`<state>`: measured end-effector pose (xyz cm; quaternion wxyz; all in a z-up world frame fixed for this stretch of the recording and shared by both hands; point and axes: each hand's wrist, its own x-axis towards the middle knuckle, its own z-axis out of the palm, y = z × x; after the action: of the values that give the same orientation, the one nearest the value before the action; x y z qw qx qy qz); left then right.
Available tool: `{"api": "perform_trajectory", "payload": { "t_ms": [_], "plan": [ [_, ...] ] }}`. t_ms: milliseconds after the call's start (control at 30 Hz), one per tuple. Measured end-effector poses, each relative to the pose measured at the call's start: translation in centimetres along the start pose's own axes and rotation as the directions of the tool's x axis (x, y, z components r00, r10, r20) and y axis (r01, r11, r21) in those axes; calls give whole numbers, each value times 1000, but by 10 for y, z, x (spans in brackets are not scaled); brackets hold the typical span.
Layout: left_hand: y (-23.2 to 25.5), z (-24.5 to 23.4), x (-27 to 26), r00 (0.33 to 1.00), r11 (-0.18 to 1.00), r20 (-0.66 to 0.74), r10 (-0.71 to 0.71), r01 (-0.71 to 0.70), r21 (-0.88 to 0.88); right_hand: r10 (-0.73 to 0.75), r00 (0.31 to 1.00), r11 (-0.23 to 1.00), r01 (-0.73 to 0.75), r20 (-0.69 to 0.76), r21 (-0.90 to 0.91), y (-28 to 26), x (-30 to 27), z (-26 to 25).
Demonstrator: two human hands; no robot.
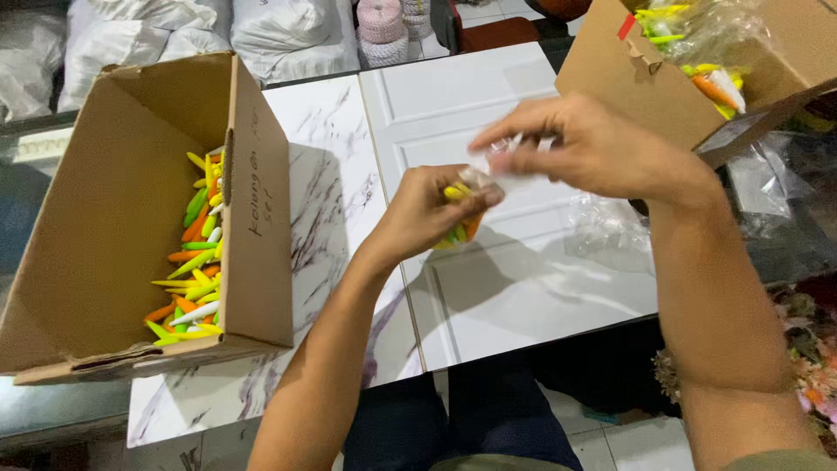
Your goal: The person gathers small colorful plastic items from a cardboard box, places them into clear plastic bags, and seals the bags using a handheld stapler. The sealed bags are then placed into a second cardboard box.
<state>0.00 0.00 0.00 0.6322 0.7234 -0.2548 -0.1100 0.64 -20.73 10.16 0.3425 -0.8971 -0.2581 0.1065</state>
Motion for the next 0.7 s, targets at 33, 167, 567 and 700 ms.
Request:
{"api": "perform_trajectory", "payload": {
  "t_ms": [33, 167, 567, 700],
  "plan": [
    [-1, -1, 0, 1000, 1000, -2, 2, -2, 2, -3, 1000, 1000, 3, -1, -1, 3, 2, 0],
    [-1, -1, 0, 1000, 982, 11, 21, -22, 188, -115, 992, 992, 117, 43, -36, 10, 7, 3],
    [5, 2, 1, 988, 991, 75, 132, -132, 0, -251, 956, 946, 276, -155, 168, 10, 10, 9],
    [-1, 1, 5, 994, 990, -82, 77, -86, -110, -212, 877, 905, 343, -430, 253, 21, -25, -19]
  ]
}}
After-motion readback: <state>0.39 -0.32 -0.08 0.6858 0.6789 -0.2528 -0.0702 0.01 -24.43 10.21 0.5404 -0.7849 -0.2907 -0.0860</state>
